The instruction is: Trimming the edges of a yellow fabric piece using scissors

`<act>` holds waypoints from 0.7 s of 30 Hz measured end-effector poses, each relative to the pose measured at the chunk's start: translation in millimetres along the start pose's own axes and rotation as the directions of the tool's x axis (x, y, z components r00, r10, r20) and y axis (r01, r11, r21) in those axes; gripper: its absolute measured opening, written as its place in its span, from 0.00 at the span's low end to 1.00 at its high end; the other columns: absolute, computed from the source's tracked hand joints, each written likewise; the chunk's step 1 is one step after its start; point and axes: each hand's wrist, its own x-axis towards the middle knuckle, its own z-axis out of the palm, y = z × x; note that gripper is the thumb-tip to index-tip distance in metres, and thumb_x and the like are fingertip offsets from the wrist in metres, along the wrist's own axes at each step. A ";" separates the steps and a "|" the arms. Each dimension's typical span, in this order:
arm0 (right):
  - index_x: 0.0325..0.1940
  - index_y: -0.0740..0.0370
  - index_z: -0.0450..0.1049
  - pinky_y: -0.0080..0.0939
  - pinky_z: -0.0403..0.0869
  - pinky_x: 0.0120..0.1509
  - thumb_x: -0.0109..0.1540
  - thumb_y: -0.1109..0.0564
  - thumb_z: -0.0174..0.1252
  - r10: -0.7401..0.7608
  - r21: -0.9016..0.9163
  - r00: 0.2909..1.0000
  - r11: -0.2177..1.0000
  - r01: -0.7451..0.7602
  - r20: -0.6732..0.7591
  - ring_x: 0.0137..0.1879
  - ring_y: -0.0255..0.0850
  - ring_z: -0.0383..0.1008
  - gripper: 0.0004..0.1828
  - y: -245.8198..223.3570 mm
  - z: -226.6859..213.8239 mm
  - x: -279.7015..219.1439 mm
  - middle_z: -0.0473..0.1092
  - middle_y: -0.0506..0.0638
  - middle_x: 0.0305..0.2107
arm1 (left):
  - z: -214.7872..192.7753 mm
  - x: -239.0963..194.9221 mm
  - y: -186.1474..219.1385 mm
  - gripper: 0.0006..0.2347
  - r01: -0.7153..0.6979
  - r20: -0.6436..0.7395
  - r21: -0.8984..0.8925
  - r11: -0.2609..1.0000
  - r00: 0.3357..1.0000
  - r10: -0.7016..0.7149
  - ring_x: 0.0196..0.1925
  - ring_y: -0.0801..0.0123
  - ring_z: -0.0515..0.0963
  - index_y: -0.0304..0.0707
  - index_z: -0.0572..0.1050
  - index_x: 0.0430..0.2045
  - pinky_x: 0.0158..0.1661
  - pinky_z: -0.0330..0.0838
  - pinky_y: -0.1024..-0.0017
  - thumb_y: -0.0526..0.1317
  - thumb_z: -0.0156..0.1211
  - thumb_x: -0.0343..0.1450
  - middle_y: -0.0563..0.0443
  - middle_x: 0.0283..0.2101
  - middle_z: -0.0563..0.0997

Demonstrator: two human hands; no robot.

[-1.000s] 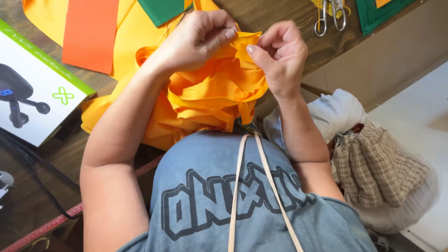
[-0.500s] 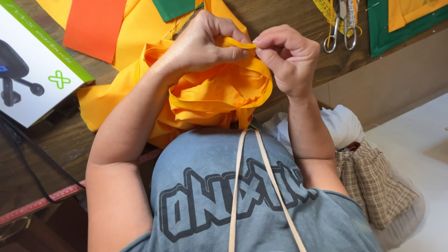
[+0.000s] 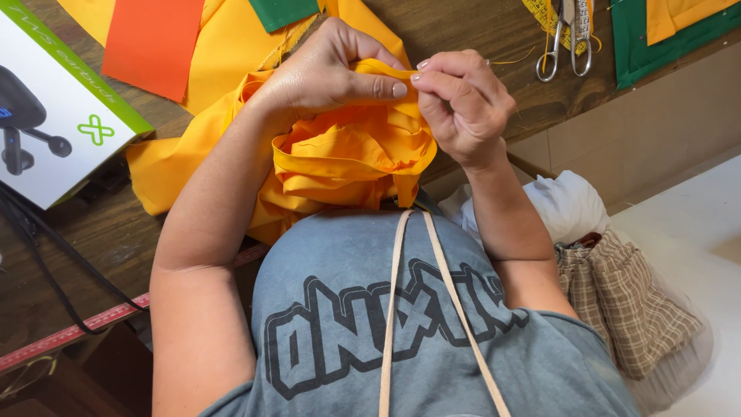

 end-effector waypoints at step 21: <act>0.42 0.72 0.79 0.31 0.84 0.40 0.64 0.61 0.69 0.712 0.399 0.504 0.331 -0.855 0.488 0.33 0.39 0.79 0.09 30.9 -22.8 10.6 0.77 0.59 0.31 | 6.8 4.8 -8.6 0.06 -0.029 -0.059 0.124 0.992 0.998 0.036 0.33 0.85 0.79 0.37 0.83 0.38 0.33 0.72 0.85 0.38 0.62 0.75 0.57 0.35 0.86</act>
